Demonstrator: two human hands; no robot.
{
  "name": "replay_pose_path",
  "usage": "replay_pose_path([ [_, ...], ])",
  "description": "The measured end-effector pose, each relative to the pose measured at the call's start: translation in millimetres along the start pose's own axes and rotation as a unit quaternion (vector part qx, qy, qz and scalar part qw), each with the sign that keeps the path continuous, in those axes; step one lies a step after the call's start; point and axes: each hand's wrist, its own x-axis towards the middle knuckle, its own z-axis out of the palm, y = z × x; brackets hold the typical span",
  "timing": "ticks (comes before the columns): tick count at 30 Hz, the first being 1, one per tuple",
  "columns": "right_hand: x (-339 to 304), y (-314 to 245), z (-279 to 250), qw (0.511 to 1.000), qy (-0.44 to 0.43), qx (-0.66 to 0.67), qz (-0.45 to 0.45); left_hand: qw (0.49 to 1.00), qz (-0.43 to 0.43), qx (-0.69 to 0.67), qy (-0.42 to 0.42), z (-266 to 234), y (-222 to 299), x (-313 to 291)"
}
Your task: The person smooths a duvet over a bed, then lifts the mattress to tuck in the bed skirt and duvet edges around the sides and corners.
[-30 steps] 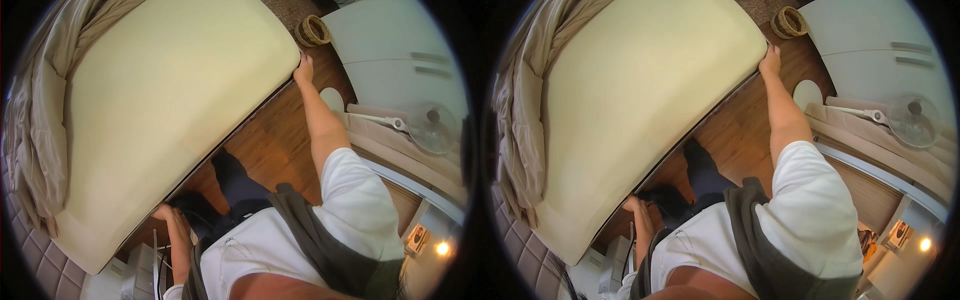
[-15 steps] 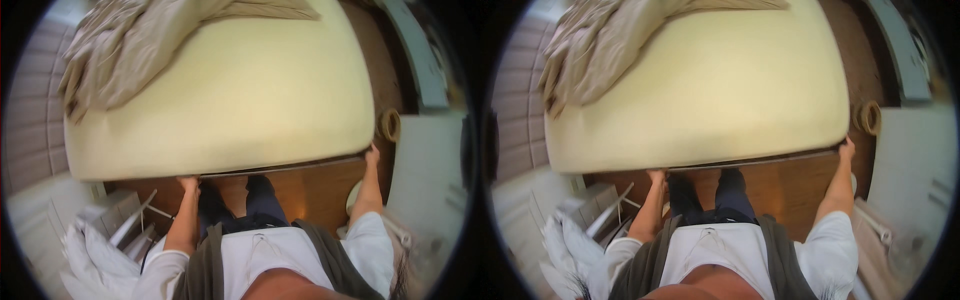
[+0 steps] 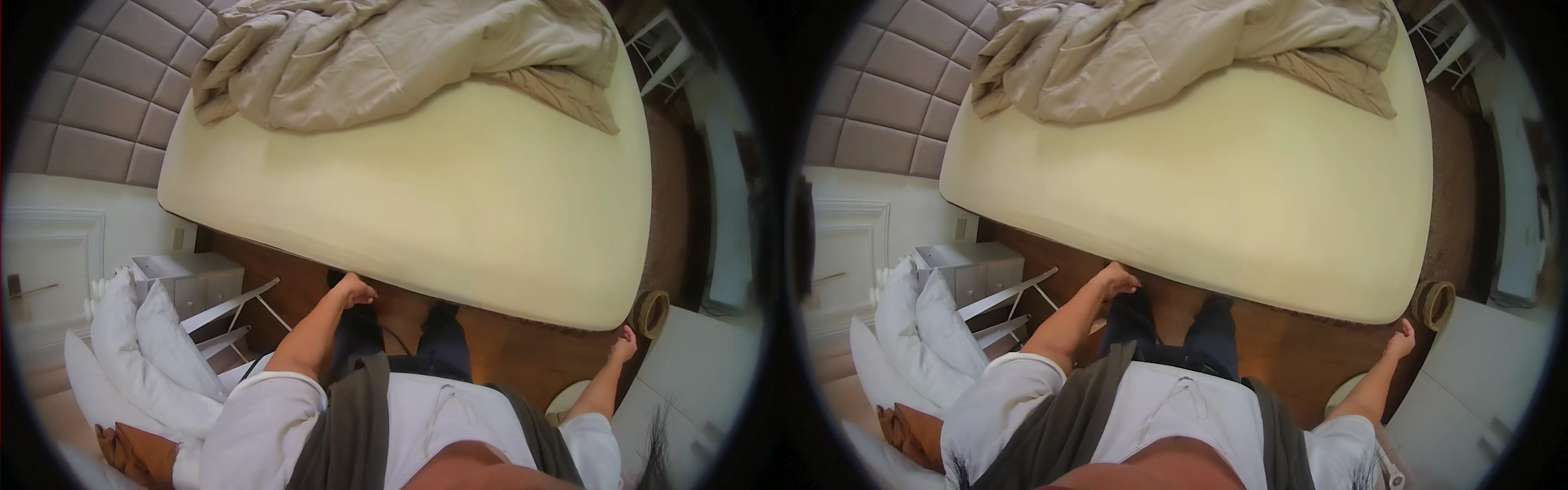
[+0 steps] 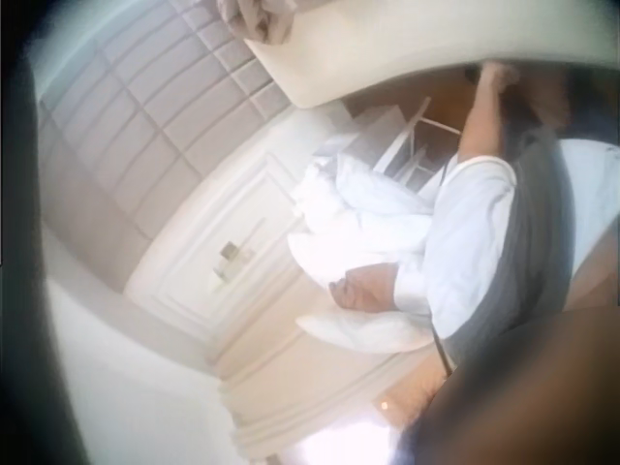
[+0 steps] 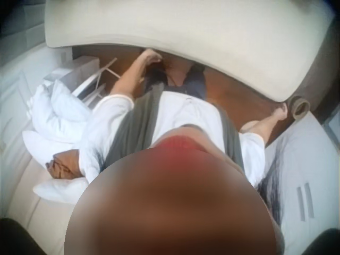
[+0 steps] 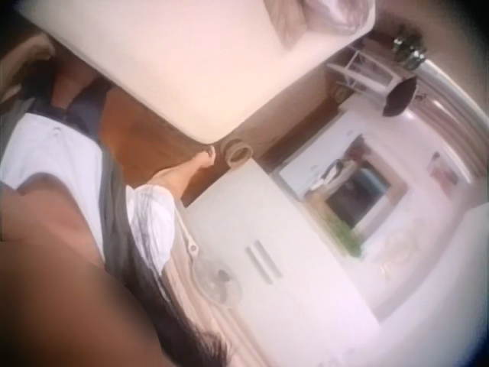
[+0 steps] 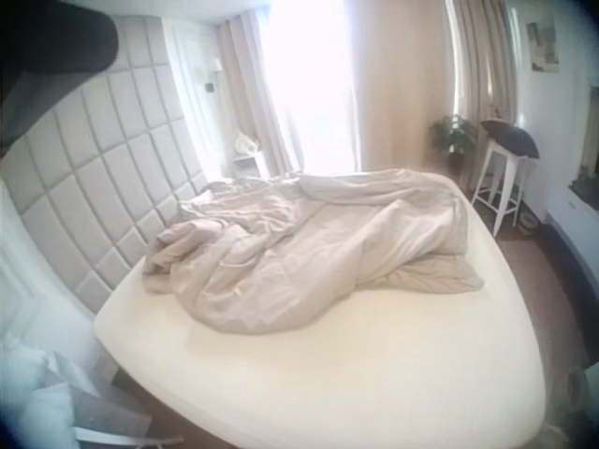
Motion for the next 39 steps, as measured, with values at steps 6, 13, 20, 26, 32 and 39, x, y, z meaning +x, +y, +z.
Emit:
replay_pose_path([
  [6, -77.2, -75.9, 93.7, 0.918, 0.096, -0.013, -0.384, 0.965, 0.117, 0.049, -0.229, -63.0, 120.6, -29.0],
  [13, -298.9, -134.1, 303.4, 0.909, -0.295, 0.191, -0.224, 0.870, 0.147, -0.378, 0.281, -136.3, 281.3, 20.9],
  [20, -482.9, -160.3, 458.1, 0.868, -0.419, 0.265, -0.030, 0.824, 0.377, -0.419, 0.053, -179.9, 310.0, 65.2],
  [26, -538.1, -163.9, 500.0, 0.809, -0.473, 0.330, 0.113, 0.869, 0.356, -0.185, -0.289, -164.0, 245.4, -145.2],
  [32, -561.7, -198.9, 465.5, 0.763, -0.507, 0.367, 0.161, 0.866, 0.172, -0.269, -0.385, -223.3, 219.3, -53.5],
  [39, -570.7, -242.4, 344.4, 0.748, -0.544, 0.333, 0.184, 0.726, 0.077, -0.680, -0.067, -324.9, 275.8, 22.1],
])
